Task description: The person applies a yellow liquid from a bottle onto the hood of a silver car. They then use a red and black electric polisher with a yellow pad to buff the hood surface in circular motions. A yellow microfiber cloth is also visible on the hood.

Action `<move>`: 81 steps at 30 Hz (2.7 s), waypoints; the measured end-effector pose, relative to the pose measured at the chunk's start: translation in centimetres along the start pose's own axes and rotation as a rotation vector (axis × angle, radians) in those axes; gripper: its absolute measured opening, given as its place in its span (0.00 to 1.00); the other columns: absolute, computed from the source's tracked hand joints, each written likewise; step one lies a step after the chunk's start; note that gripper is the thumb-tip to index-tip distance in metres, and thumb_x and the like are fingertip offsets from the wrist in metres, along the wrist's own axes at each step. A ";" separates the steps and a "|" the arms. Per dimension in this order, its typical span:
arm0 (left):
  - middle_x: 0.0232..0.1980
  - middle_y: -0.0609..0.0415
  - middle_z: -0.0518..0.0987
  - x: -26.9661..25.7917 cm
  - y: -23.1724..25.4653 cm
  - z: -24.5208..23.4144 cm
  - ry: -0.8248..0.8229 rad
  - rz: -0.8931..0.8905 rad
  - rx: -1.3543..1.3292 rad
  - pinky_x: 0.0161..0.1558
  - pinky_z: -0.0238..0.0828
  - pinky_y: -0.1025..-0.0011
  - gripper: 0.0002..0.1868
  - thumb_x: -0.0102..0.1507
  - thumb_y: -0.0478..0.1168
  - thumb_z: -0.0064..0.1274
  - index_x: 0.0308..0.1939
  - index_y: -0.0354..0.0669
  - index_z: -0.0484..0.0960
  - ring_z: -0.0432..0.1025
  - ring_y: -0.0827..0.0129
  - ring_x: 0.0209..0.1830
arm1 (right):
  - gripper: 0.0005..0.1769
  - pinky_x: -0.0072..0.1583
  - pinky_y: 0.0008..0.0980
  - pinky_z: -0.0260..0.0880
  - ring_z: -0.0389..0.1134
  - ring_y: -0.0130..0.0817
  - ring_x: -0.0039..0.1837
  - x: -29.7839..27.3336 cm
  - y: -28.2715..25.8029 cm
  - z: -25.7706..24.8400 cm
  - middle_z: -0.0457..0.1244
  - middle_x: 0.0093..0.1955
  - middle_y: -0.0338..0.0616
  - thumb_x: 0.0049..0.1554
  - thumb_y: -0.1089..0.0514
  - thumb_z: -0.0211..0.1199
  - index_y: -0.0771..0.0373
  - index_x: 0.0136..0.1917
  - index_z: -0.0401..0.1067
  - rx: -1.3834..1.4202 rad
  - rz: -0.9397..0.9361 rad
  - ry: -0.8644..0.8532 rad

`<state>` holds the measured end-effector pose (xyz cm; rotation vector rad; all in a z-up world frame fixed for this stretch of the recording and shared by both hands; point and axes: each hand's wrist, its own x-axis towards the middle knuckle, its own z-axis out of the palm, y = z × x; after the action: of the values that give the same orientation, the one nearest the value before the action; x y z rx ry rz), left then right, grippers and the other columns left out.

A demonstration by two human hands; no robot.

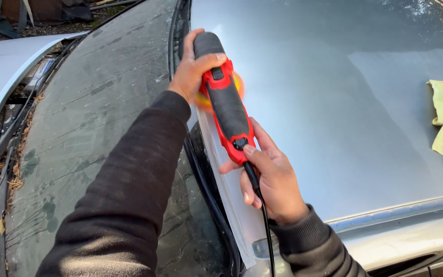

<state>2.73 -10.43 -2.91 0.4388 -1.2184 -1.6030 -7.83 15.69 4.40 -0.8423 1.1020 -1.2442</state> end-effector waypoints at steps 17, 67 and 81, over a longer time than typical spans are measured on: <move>0.53 0.48 0.73 -11.5 2.0 7.0 0.020 -0.052 0.131 0.53 0.79 0.66 0.51 0.54 0.42 0.66 0.75 0.50 0.51 0.77 0.66 0.47 | 0.40 0.22 0.23 0.58 0.60 0.27 0.20 -11.5 3.4 -2.2 0.70 0.42 0.61 0.62 0.55 0.47 0.58 0.85 0.41 0.099 0.051 0.027; 0.56 0.47 0.74 -11.3 0.4 6.4 -0.023 -0.016 0.060 0.55 0.79 0.63 0.51 0.56 0.41 0.68 0.76 0.49 0.51 0.76 0.63 0.50 | 0.38 0.23 0.22 0.59 0.60 0.26 0.20 -11.9 1.4 -1.6 0.69 0.41 0.58 0.63 0.51 0.48 0.55 0.84 0.43 0.018 0.120 0.034; 0.52 0.46 0.76 -13.5 1.8 8.9 -0.050 -0.022 0.070 0.56 0.78 0.63 0.52 0.57 0.43 0.68 0.76 0.48 0.48 0.76 0.64 0.49 | 0.39 0.23 0.23 0.59 0.59 0.26 0.20 -13.9 1.7 -3.4 0.69 0.40 0.56 0.64 0.52 0.48 0.52 0.85 0.40 0.044 0.164 0.025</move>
<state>2.27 5.76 -1.38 0.4599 -1.3146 -1.6020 -10.19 29.91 4.28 -0.6903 1.1360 -1.1400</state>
